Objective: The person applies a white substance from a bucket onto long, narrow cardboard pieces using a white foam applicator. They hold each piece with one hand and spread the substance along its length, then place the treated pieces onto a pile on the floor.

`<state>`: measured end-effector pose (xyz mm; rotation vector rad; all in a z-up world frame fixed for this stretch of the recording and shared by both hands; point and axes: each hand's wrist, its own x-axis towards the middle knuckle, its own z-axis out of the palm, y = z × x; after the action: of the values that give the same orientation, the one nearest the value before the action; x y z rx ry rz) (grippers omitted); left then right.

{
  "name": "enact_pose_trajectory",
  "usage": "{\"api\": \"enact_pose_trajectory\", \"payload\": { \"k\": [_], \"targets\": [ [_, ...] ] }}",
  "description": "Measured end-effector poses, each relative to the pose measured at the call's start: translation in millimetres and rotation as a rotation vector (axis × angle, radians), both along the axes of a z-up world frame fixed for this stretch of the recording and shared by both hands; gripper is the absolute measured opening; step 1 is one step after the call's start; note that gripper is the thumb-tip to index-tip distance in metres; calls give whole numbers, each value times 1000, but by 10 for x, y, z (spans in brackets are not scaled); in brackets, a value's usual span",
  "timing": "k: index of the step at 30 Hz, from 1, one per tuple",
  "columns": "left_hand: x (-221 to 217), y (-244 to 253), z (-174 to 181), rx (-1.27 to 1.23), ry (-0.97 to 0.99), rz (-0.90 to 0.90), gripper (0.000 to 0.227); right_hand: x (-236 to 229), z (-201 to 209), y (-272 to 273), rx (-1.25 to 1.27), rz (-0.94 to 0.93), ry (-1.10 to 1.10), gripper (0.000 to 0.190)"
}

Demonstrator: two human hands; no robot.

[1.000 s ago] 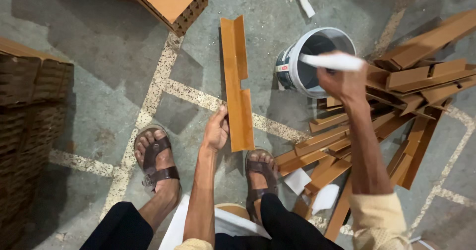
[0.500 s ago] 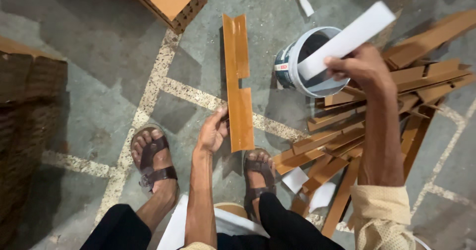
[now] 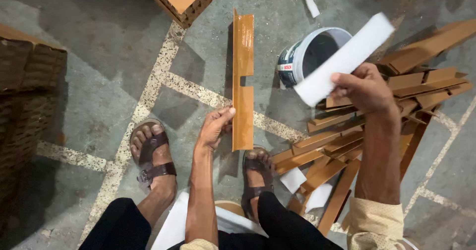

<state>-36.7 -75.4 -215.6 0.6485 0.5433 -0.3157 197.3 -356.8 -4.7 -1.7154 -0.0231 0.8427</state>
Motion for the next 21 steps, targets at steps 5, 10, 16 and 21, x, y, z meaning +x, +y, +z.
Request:
{"api": "enact_pose_trajectory", "payload": {
  "k": [5,10,16,21],
  "targets": [
    [44,73,123,115,106,-67,41,-297,-140,1019,-163,203,-471,27],
    [60,147,128,155,91,-25,46,-266,-515,1780,-457,351,-852,15],
    [52,179,60,147,119,-14,45,66,-1160,1901,-428,392,-915,21],
    [67,147,28,128,137,16,41,227,-1402,1827,-453,445,-869,22]
  ]
}}
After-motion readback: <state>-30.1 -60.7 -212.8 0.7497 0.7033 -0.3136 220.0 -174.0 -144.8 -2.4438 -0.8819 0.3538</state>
